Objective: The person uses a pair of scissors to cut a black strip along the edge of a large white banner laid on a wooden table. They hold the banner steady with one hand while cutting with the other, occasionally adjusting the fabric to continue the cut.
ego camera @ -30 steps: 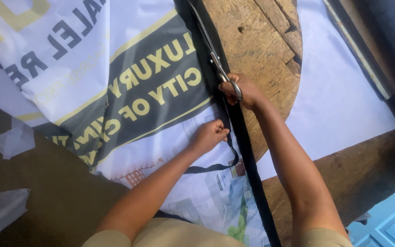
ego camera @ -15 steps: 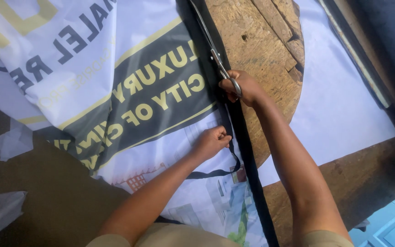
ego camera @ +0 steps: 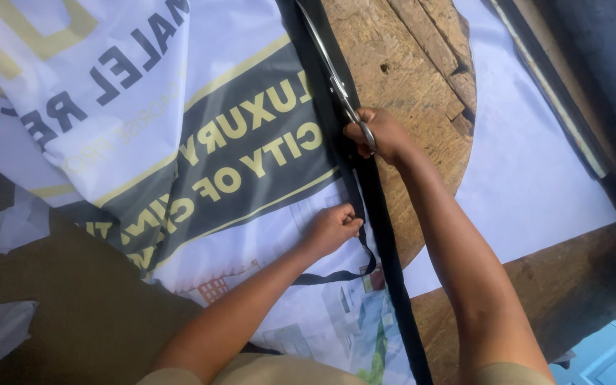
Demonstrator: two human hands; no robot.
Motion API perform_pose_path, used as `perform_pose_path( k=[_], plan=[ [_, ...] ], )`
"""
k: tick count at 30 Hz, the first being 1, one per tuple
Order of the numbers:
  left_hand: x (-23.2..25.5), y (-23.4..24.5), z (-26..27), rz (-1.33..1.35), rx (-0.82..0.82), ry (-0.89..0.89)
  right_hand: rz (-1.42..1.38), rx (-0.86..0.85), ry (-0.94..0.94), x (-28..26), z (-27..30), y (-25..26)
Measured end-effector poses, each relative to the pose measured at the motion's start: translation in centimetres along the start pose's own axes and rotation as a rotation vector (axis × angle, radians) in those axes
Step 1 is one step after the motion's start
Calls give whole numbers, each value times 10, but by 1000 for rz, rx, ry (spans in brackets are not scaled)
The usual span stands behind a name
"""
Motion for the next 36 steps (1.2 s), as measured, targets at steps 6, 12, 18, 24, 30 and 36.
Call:
perform_pose_path(
  k=[6, 12, 18, 24, 30, 36],
  plan=[
    [-14, -6, -8, 12, -4, -7, 75, 21, 15, -20, -17, -3],
    [-1, -1, -1, -12, -8, -6, 179, 53, 19, -41, 1, -5],
    [-10, 5, -1, 92, 17, -23, 514, 65, -43, -35, 35, 18],
    [4, 106, 71, 207, 311, 42, 793, 410, -95, 49, 130, 69],
    [34, 242, 186, 122, 943, -56, 675, 721, -69, 60, 180, 45],
    [15, 293, 218, -587, 1176, -228, 813, 735, -29, 28, 165, -2]
  ],
)
Point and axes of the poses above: each hand's wrist, its own z-axis away from the middle knuckle, its own y-axis out of the back of the hand, x = y × z, the point moved 8 cm from there along -z, towards the middle knuckle, and after that the axes turned 1 degree about y, right-handed, at the moved point
